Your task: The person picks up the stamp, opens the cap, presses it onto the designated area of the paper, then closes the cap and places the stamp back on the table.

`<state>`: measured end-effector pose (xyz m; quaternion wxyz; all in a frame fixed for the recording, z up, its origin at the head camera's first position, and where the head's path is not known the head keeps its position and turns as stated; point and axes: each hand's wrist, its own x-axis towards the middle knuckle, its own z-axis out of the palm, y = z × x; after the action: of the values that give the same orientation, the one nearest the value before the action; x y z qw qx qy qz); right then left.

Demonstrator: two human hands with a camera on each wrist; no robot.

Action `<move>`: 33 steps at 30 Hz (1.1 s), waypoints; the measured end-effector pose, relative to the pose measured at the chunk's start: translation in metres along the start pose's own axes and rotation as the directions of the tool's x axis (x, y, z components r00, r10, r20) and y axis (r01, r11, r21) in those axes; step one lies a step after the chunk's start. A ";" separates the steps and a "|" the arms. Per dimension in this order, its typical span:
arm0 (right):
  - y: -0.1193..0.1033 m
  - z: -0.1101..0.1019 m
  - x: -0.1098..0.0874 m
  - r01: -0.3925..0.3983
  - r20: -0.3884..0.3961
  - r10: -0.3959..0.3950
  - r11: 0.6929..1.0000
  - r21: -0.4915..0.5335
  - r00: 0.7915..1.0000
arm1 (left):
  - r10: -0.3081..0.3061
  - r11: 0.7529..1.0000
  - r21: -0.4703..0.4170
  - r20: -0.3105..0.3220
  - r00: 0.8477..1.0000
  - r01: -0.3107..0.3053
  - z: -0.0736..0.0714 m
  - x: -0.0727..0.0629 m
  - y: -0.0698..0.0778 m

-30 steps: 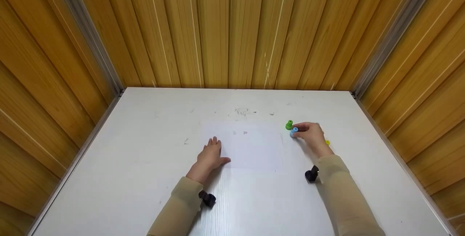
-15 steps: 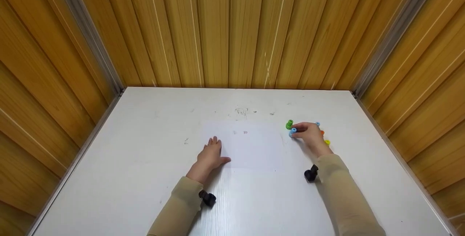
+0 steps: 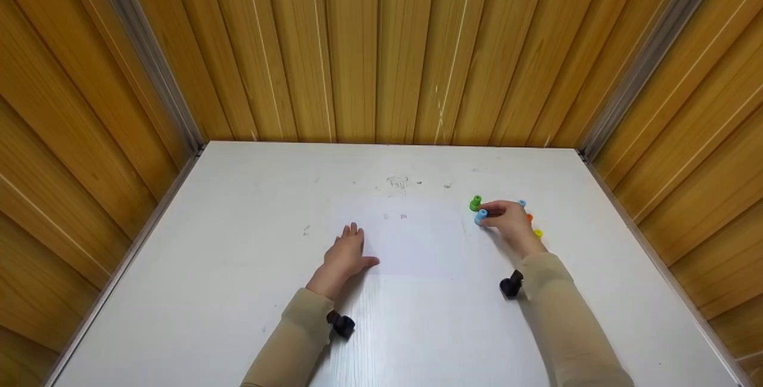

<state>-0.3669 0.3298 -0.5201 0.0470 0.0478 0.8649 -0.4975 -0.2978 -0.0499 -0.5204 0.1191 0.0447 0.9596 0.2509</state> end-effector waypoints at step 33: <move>-0.003 -0.077 -0.044 -0.041 -0.067 0.046 0.997 0.066 0.997 | 0.010 1.000 -0.007 -0.019 1.000 -0.010 0.000 -0.001 0.000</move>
<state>-0.3268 0.3934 -0.4731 0.0266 0.0850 0.8481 -0.5223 -0.2969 -0.0497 -0.5201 0.1089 0.0465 0.9596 0.2554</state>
